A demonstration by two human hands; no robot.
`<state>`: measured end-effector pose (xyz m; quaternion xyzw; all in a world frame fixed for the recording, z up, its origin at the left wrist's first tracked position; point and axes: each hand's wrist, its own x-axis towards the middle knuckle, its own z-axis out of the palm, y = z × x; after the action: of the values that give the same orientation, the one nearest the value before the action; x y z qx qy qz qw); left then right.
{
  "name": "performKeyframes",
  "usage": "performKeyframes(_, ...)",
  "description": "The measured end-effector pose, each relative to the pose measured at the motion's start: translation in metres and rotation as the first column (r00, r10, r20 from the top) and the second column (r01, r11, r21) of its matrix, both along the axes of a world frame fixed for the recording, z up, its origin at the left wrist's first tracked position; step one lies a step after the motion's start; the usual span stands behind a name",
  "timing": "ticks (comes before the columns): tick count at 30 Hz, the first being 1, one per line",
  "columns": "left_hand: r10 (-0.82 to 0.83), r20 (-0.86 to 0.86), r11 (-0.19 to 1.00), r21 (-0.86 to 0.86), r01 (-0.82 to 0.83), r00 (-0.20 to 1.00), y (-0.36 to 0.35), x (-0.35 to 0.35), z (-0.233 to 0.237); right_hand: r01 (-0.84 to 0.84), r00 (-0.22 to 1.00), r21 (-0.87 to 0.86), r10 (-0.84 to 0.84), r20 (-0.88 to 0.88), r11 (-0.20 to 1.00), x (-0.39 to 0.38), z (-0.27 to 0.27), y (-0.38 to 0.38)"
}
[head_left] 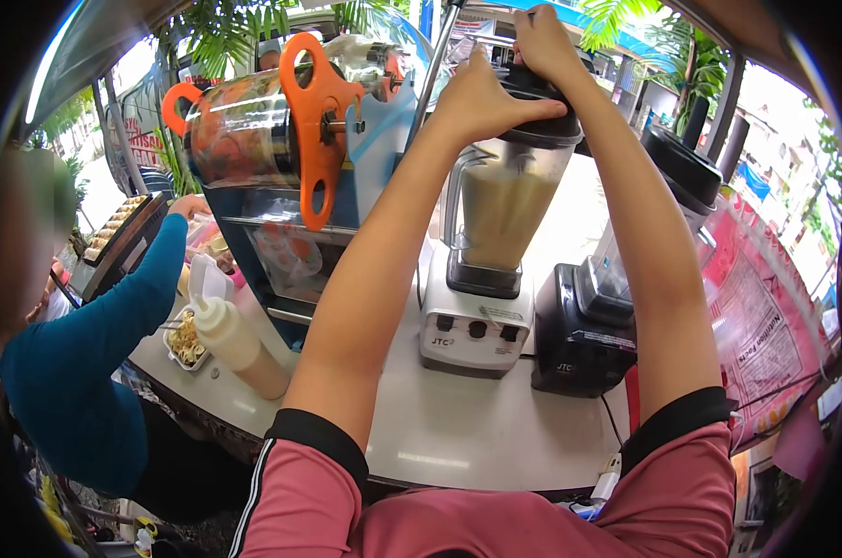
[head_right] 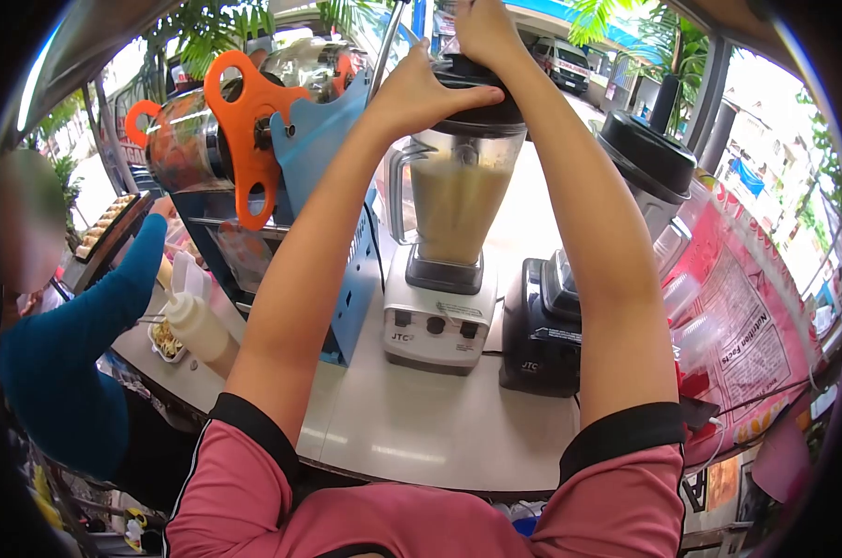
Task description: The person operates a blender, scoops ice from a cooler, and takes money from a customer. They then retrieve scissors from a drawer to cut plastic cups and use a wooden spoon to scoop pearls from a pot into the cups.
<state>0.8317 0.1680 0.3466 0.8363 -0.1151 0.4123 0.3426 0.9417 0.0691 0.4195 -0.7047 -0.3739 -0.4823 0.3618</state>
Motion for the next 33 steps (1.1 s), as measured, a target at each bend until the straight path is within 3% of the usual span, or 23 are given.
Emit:
performKeyframes(2,-0.015,0.025,1.000,-0.004,0.015,1.000,0.000,0.001,0.000,0.053,0.998,0.198,-0.045,-0.045,0.979,-0.013,0.001,-0.003)
performKeyframes(6,-0.058,0.020,0.998,0.007,0.058,0.998,0.004,0.007,0.000,-0.015,1.000,-0.164,0.013,-0.009,0.986,-0.017,-0.001,0.003)
performKeyframes(7,-0.088,0.003,0.996,-0.002,0.088,0.996,0.005,0.007,0.000,0.022,0.993,-0.136,-0.006,0.115,0.990,0.005,-0.004,0.002)
performKeyframes(10,-0.060,0.049,0.998,-0.011,0.061,0.997,0.004,0.009,-0.001,0.068,0.998,0.176,-0.070,0.008,0.982,-0.007,0.000,-0.002)
performKeyframes(11,-0.038,0.050,0.999,-0.002,0.038,0.998,0.003,0.008,-0.001,0.060,0.998,0.168,-0.056,-0.029,0.984,-0.027,0.001,-0.003)
performKeyframes(14,-0.003,0.043,1.000,0.017,0.002,0.999,0.001,0.005,-0.002,-0.006,1.000,-0.160,0.006,0.001,0.987,-0.016,-0.001,0.004)
performKeyframes(15,-0.014,0.035,1.000,0.017,0.014,0.999,0.002,0.006,-0.002,-0.015,0.997,-0.114,0.023,0.073,0.993,-0.004,-0.003,0.005)
performKeyframes(18,-0.046,0.067,0.999,0.005,0.046,0.997,0.004,0.012,-0.002,0.094,0.995,0.195,-0.097,0.005,0.976,-0.004,0.001,0.003)
performKeyframes(19,-0.057,0.081,0.998,-0.001,0.057,0.995,0.005,0.014,-0.004,0.094,0.995,0.200,-0.085,-0.053,0.975,-0.018,0.003,0.000)
performKeyframes(22,0.025,0.042,0.998,0.059,-0.028,0.999,0.002,0.007,-0.001,-0.020,0.997,-0.169,0.008,-0.071,0.985,-0.039,0.000,0.000)
performKeyframes(23,-0.005,0.038,0.999,0.043,0.004,0.999,0.002,0.008,-0.001,0.031,0.996,-0.154,-0.017,0.086,0.988,-0.004,-0.004,0.003)
performKeyframes(26,-0.036,0.058,0.999,0.020,0.035,0.998,0.005,0.012,0.000,0.150,0.989,0.139,-0.148,-0.022,0.979,0.016,-0.001,0.004)
performKeyframes(27,-0.012,0.071,1.000,0.030,0.010,0.997,0.004,0.013,-0.001,0.112,0.994,0.194,-0.110,-0.023,0.975,-0.012,0.001,-0.001)
performKeyframes(30,-0.054,0.036,0.998,0.017,0.054,0.998,0.005,0.002,-0.001,-0.024,0.993,-0.110,0.036,0.114,0.994,-0.032,-0.002,0.000)
performKeyframes(31,-0.066,0.015,0.998,0.004,0.066,0.998,0.005,0.001,-0.001,-0.006,0.997,-0.173,0.020,0.080,0.985,-0.013,-0.003,0.004)
performKeyframes(33,-0.080,0.058,0.997,0.006,0.080,0.995,0.003,0.000,0.000,0.094,0.995,-0.011,-0.093,0.037,0.996,0.019,-0.002,0.007)
